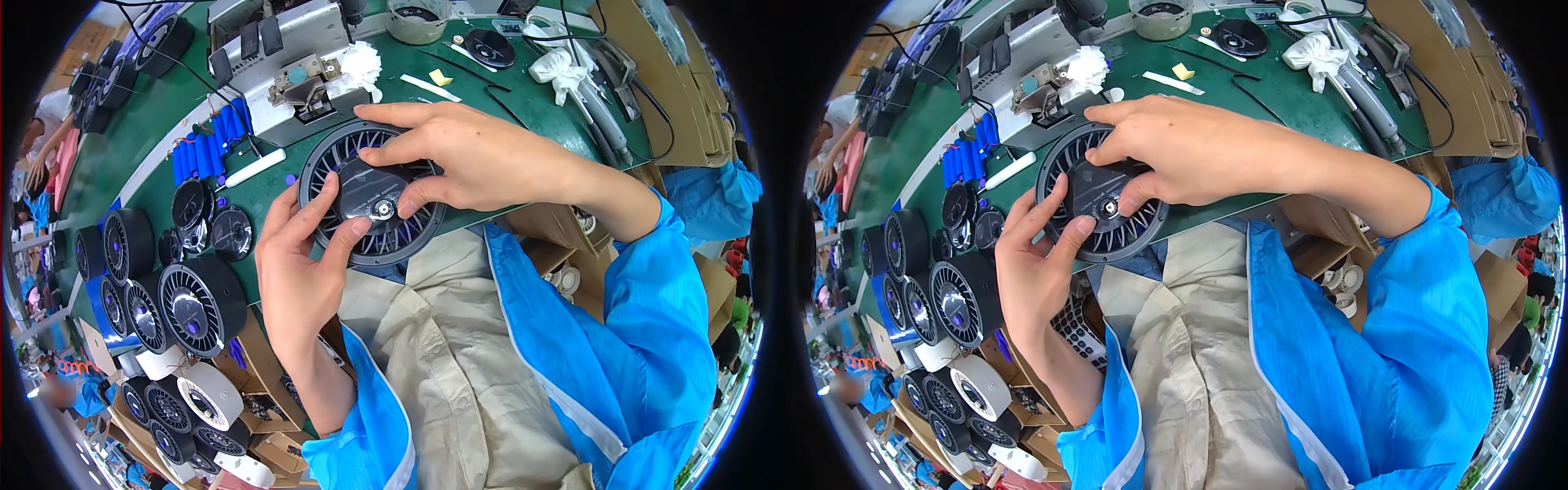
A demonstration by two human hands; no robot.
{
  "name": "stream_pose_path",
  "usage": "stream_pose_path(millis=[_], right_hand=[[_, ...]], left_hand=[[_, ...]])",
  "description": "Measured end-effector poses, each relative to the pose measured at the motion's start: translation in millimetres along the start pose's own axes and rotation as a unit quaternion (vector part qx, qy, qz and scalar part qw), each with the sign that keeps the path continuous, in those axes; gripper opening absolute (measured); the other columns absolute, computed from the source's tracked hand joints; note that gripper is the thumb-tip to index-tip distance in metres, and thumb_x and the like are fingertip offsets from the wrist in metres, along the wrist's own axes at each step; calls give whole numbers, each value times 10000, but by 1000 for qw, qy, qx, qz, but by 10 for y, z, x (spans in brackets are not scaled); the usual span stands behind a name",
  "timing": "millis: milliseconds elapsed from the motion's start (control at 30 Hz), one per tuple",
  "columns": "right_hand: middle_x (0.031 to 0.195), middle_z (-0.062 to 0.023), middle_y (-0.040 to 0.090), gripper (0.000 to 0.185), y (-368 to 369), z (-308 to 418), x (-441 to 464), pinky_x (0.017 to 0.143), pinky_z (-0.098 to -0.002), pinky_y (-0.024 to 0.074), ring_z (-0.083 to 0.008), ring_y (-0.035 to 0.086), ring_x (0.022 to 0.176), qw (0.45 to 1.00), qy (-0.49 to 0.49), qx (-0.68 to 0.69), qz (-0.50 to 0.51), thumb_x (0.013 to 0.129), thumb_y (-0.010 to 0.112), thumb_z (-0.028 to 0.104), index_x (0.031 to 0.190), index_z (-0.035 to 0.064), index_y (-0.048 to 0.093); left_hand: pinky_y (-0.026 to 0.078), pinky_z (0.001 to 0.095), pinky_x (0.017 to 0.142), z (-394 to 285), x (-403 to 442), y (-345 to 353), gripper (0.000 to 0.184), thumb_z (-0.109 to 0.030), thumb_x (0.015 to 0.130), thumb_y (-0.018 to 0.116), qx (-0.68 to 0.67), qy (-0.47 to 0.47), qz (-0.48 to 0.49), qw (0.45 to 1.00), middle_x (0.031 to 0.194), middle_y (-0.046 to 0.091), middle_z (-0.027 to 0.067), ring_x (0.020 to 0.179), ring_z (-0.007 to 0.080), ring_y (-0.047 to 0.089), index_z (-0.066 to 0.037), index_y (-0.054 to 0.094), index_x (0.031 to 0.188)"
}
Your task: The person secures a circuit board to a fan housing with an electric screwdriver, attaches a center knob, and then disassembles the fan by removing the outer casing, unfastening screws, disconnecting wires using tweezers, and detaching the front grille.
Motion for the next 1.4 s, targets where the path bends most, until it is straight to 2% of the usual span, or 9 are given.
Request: stream_pose_path(millis=[300,400,700,833,967,1033,1167,1300,1400], right_hand=[[1544,-256,529,558,-2,76,73,982,-444,574,-428,689,1175,999,2,-43,14,747,892,128,1270,8,738],[1491,-351,530,488,-5,92,114,1101,-461,498,-457,552,1377,995,45,-29,81,804,858,168,1232,-31,732],[1591,-219,494,606,-5,-56,-39,1094,-443,517,-396,561,1393,1000,-13,7,7,822,874,168,1388,66,685],[1602,-192,491,664,-8,-114,-186,1142,-449,483,-365,503,1462,998,29,46,-26,861,859,173,1470,70,614],[1573,-181,517,645,-51,-181,-319,1153,-446,479,-337,526,1443,993,39,85,-75,901,830,157,1486,42,583],[1543,-179,538,574,-38,-212,-373,1156,-431,477,-315,537,1428,984,50,129,-109,928,804,140,1449,11,599],[1497,-182,569,488,0,-226,-498,1154,-413,475,-297,558,1400,976,69,146,-143,959,774,121,1403,-11,621],[1454,-183,600,424,41,-275,-625,1136,-394,480,-286,577,1370,970,79,154,-172,969,755,97,1362,-19,641],[1413,-183,625,393,36,-306,-670,1114,-388,489,-280,595,1339,967,74,145,-196,966,750,75,1334,-24,655]], left_hand=[[607,282,829,-148,44,-17,500,-12,858,848,176,-10,0,984,1303,626,108,1066,172,683,-22,727,1343],[547,404,939,-117,48,-28,493,-50,767,878,100,-12,-27,995,1212,691,200,1075,372,702,-13,769,1247],[551,400,970,26,-41,-5,499,-89,845,857,54,45,-48,996,1324,656,238,1169,364,691,-36,734,1325],[552,402,984,111,-128,-16,515,-104,911,810,46,53,-71,995,1379,628,251,1213,353,680,-50,684,1407],[557,423,956,270,-194,-208,460,-106,954,764,-44,82,-190,977,1324,665,234,1174,336,697,-45,680,1402],[559,426,912,246,-178,-518,328,-99,955,750,158,33,-301,940,1215,703,207,1070,339,714,-16,736,1271],[545,345,698,405,154,-789,225,-83,959,748,382,56,-317,866,1003,722,141,768,223,681,-3,767,1169],[548,440,820,289,232,-487,178,-67,911,751,289,98,-217,927,1006,696,186,905,384,684,1,774,1074],[545,445,829,427,356,-338,181,-65,904,755,287,113,-190,932,978,690,186,905,396,680,-1,769,1072]])
Point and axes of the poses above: each hand's wrist, its own x-axis towards the middle knuckle, its own y-axis out of the palm, z = x × y, the point moved 6 cm from there along x, towards the middle knuckle
